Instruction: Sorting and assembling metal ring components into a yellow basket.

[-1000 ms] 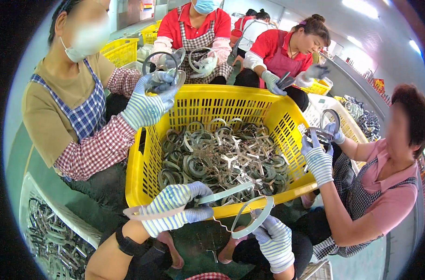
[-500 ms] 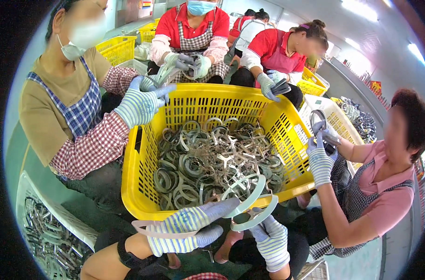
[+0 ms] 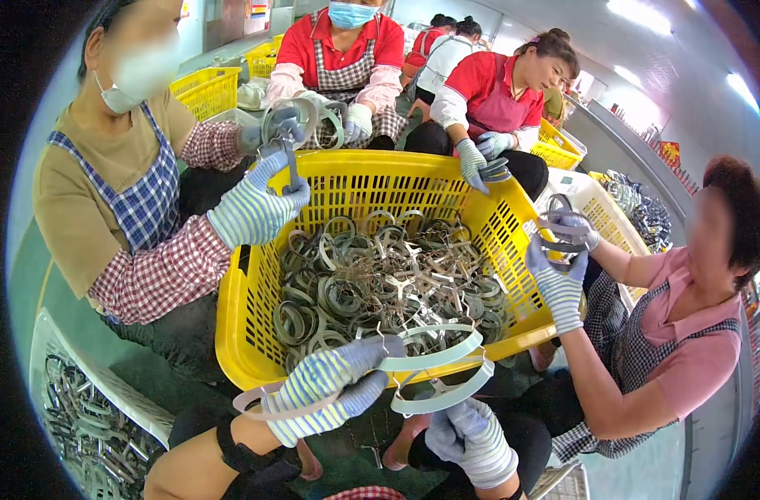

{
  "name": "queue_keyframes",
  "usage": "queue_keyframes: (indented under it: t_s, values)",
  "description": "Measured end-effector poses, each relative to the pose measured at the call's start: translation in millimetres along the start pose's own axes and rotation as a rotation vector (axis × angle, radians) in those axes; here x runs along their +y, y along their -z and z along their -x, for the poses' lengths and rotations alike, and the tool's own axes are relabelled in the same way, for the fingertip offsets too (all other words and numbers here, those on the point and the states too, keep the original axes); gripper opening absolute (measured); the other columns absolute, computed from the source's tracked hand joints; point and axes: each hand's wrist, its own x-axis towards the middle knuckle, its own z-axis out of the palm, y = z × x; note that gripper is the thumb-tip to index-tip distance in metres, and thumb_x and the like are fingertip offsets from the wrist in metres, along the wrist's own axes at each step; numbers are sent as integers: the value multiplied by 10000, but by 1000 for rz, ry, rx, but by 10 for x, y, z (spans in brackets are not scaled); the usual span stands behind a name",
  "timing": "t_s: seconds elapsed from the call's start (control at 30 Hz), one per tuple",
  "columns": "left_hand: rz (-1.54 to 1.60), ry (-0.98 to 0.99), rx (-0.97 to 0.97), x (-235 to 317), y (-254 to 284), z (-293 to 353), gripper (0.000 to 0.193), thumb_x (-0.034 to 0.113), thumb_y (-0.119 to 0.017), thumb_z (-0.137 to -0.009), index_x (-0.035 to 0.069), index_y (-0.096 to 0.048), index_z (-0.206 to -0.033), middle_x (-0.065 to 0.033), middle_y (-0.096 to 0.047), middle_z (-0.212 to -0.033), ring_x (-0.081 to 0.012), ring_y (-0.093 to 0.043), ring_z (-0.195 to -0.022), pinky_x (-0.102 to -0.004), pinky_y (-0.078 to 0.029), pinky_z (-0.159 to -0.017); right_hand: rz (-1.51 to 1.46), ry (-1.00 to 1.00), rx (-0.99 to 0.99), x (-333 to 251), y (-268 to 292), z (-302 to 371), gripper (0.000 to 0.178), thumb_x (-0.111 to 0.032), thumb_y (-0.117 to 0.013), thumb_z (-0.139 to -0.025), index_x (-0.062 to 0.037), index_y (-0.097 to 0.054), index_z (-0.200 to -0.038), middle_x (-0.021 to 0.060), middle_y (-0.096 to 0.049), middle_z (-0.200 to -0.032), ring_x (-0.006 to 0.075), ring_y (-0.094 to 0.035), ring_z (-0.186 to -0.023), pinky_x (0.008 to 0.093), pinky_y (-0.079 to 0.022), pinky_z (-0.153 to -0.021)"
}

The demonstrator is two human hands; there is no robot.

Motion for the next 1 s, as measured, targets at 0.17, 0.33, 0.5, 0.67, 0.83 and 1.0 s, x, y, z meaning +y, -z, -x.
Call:
queue_keyframes:
  t_s: [0.17, 0.33, 0.5, 0.67, 0.83, 1.0]
  values:
    - [-251, -265, 22, 64, 41, 44, 379, 54, -595, -795, -15, -523, -1161, -202, -621, -1019, -378, -617, -924, -388, -515, -792, -79, -15, -86, -5, -42, -28, 326, -359, -603, -878, -48, -540, -803, 18, -511, -608, 94, -438, -481, 206, -324, -462]
    - [-130, -274, 79, 64, 15, 20, 392, 32, -614, -799, 34, -513, -1178, -175, -620, -1048, -334, -636, -920, -375, -516, -784, 339, 339, 301, 43, -289, -86, 227, -251, -617, -877, -32, -562, -906, 14, -525, -646, 94, -446, -502, 213, -343, -476]
    - [5, -32, 173, 154, 45, 22, 625, 167, -722, -756, 85, -443, -1309, -161, -419, -1330, -179, -585, -780, -258, -508, -650, -69, 88, 128, 44, -74, -85, 199, -218, -627, -873, -57, -567, -972, 30, -539, -665, 109, -468, -504, 231, -358, -472]
    - [45, 93, 99, 148, -10, 48, 645, 168, -734, -741, 88, -442, -1311, -160, -498, -1243, -155, -576, -707, -270, -489, -602, -155, 62, 28, 50, -87, -74, 235, -277, -624, -879, -69, -562, -968, 34, -525, -660, 119, -454, -489, 251, -355, -464]
    - [-98, 2, 49, 103, -37, 20, 620, 167, -729, -734, 84, -466, -1288, -177, -566, -1134, -146, -587, -672, -261, -484, -574, -184, 57, 58, 40, -59, -87, 244, -308, -614, -883, -77, -562, -939, 20, -504, -638, 112, -434, -476, 253, -340, -458]
    - [-116, -346, 141, -9, -75, -12, 552, 134, -687, -757, 84, -484, -1268, -191, -549, -1164, -235, -617, -863, -334, -498, -754, -168, 84, 94, 64, -46, -111, 223, -297, -609, -888, -80, -564, -899, 3, -474, -592, 107, -420, -465, 253, -331, -451]
